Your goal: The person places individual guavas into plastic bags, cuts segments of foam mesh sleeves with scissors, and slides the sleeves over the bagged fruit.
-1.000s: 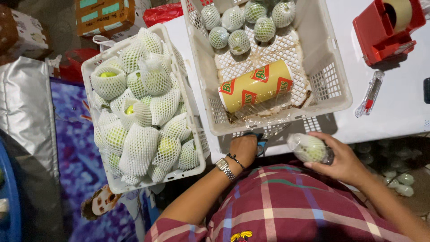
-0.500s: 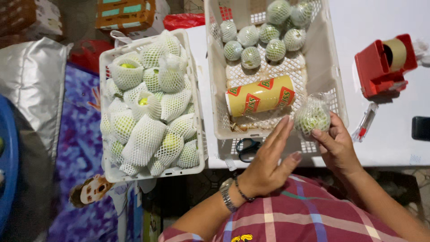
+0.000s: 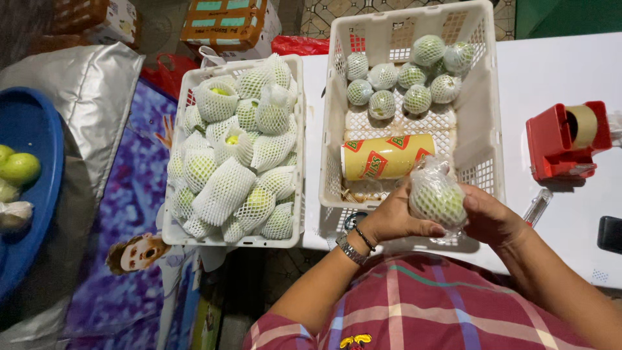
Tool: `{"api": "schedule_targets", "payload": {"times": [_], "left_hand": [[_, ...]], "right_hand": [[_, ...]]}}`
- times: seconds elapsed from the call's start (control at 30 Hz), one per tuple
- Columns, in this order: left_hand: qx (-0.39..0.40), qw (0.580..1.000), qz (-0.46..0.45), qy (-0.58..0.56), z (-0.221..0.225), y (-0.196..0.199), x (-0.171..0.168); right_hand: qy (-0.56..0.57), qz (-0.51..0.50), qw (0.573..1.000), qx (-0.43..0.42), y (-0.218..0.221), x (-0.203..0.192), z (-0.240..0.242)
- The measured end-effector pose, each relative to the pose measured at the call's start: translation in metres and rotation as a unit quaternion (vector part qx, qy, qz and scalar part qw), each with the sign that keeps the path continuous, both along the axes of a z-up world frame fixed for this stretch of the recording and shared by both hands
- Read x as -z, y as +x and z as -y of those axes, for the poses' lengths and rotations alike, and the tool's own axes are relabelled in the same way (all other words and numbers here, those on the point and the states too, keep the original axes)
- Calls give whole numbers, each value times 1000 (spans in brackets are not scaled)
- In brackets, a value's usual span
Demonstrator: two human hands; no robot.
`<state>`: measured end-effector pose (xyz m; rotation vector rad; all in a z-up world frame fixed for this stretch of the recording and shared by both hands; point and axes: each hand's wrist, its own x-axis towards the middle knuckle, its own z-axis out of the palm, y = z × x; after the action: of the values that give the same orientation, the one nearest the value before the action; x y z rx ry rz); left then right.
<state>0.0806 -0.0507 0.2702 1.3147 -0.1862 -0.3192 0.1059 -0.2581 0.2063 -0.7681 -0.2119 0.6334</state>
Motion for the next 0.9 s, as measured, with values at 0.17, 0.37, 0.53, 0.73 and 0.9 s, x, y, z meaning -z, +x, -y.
{"api": "schedule_targets", "payload": {"times": [0.17,0.37,0.53,0.73,0.9], "left_hand": [[48,989,-44,-130,7,8,5],[-100,954,-185,-214,16,18,28],[-179,864,-339,-327,7,35,14],[-169,867,-353,-309,17,45,0],[-158,870,-360,-298,16,45,-9]], "right_hand": [[68,-121,990,-27,-2,-37,-26],[-120,-113,984,-62,31,-45,-16],[-497,269,820,91,37,-86,7],[-431,633,604,220,46,-124,-6],[-358,687,589,231,57,-127,-8]]}}
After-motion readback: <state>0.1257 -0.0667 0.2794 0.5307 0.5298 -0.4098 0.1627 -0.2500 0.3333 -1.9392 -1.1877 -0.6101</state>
